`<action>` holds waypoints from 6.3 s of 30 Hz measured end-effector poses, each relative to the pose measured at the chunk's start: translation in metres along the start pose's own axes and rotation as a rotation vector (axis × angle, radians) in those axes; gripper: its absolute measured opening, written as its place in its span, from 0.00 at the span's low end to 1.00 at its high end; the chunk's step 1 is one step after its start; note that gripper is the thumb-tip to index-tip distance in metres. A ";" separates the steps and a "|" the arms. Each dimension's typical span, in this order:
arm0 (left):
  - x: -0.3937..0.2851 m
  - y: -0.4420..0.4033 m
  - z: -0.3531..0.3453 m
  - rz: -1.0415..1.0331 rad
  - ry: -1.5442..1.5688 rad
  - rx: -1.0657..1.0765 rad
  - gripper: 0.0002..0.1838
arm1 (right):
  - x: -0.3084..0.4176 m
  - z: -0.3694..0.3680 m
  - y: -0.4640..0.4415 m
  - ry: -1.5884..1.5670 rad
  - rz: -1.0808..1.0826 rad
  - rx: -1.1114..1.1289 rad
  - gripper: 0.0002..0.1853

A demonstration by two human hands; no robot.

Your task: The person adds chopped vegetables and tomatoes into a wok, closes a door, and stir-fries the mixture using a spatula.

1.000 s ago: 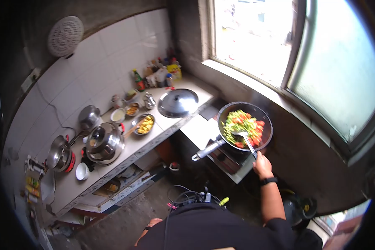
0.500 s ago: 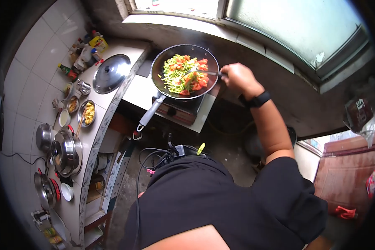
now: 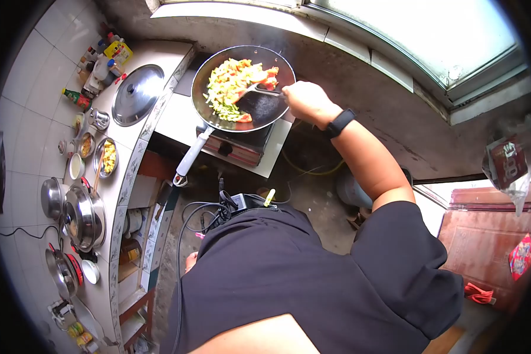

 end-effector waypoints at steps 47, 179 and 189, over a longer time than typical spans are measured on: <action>0.011 0.081 0.000 0.000 -0.138 -0.131 0.09 | -0.087 -0.034 -0.163 -0.454 -0.168 0.284 0.14; 0.048 0.001 0.019 0.040 0.013 -0.065 0.08 | -0.119 0.099 -0.061 -0.208 -0.372 0.179 0.14; 0.051 0.017 0.024 0.217 -0.161 -0.137 0.10 | -0.117 -0.036 -0.078 -0.475 -0.543 0.395 0.17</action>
Point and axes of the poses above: each hand's wrist, its own y-axis away from the middle knuckle, its own z-axis out of the back of the hand, x = y × z, the point moved 8 cm from there along -y, towards the middle knuckle, and after that the axes turned 13 degrees about -x, right-handed, at the moved point
